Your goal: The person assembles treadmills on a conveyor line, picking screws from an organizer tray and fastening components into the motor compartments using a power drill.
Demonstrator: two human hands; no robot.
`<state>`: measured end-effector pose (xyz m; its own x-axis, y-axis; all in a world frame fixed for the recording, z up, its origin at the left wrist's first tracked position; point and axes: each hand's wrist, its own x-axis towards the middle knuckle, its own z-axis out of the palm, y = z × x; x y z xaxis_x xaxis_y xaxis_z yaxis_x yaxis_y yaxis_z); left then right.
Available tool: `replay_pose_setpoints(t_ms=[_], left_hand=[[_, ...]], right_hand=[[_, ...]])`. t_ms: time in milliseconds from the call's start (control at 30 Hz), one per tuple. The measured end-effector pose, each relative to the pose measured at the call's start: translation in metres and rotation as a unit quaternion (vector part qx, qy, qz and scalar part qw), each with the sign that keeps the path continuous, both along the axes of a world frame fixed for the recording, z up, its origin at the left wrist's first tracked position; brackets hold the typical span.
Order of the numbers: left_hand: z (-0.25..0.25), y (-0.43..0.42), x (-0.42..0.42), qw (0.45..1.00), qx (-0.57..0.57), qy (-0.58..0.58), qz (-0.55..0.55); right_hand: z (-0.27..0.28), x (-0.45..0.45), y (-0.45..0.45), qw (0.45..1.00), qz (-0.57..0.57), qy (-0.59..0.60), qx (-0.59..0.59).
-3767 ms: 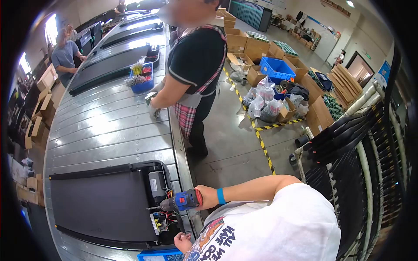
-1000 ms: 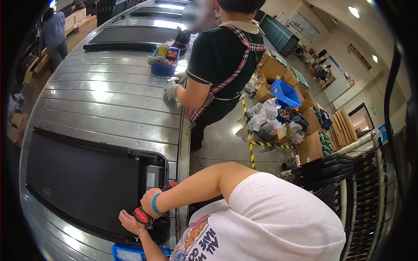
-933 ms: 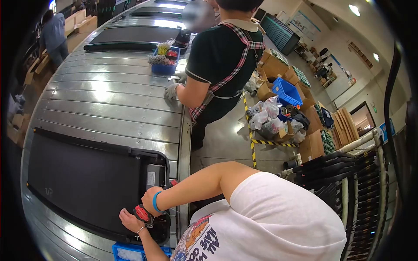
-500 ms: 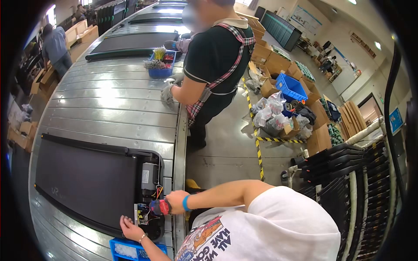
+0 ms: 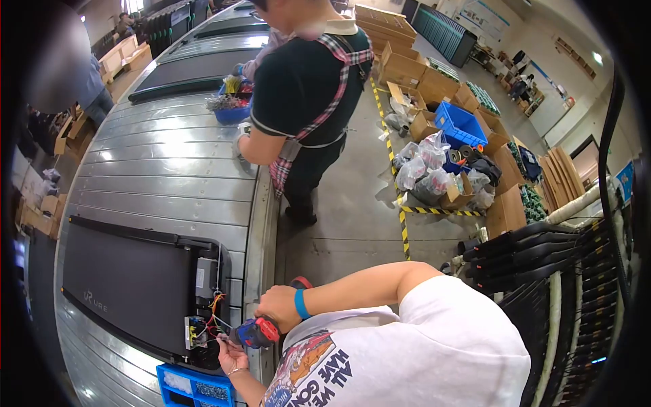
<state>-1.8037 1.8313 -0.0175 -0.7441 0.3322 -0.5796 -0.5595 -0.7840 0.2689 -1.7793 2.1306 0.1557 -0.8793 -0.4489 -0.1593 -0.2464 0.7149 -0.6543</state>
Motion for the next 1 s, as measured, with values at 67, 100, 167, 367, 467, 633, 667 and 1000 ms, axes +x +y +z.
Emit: replay_pose_setpoints(t_ms=[67,100,167,367,467,633,667,1000], left_hand=[[0.0,0.008,0.004,1.0,-0.013,-0.015,-0.002],[0.004,0.015,0.007,1.0,-0.015,-0.011,0.0],[0.007,0.025,0.013,1.0,-0.022,-0.008,0.008],[0.015,0.035,0.028,1.0,0.001,-0.023,0.001],[0.024,0.036,0.031,1.0,0.003,-0.031,-0.003],[0.031,0.031,0.036,0.989,-0.144,0.003,0.011],[0.029,0.029,0.035,0.983,-0.185,0.012,0.0],[-0.014,-0.03,0.031,0.982,-0.066,-0.089,0.154]], right_hand=[[0.0,0.008,0.015,1.0,0.001,0.002,-0.001],[0.001,0.012,0.021,1.0,-0.006,-0.001,-0.004],[0.003,0.018,0.03,1.0,-0.021,-0.006,-0.012],[0.011,0.022,0.047,1.0,0.003,-0.024,-0.019],[0.007,0.02,0.046,1.0,0.016,-0.022,-0.011],[0.004,0.012,0.026,0.998,0.015,-0.051,-0.015],[0.003,0.011,0.022,0.998,0.012,-0.062,-0.003],[-0.03,-0.01,-0.085,0.997,0.04,-0.064,0.002]])
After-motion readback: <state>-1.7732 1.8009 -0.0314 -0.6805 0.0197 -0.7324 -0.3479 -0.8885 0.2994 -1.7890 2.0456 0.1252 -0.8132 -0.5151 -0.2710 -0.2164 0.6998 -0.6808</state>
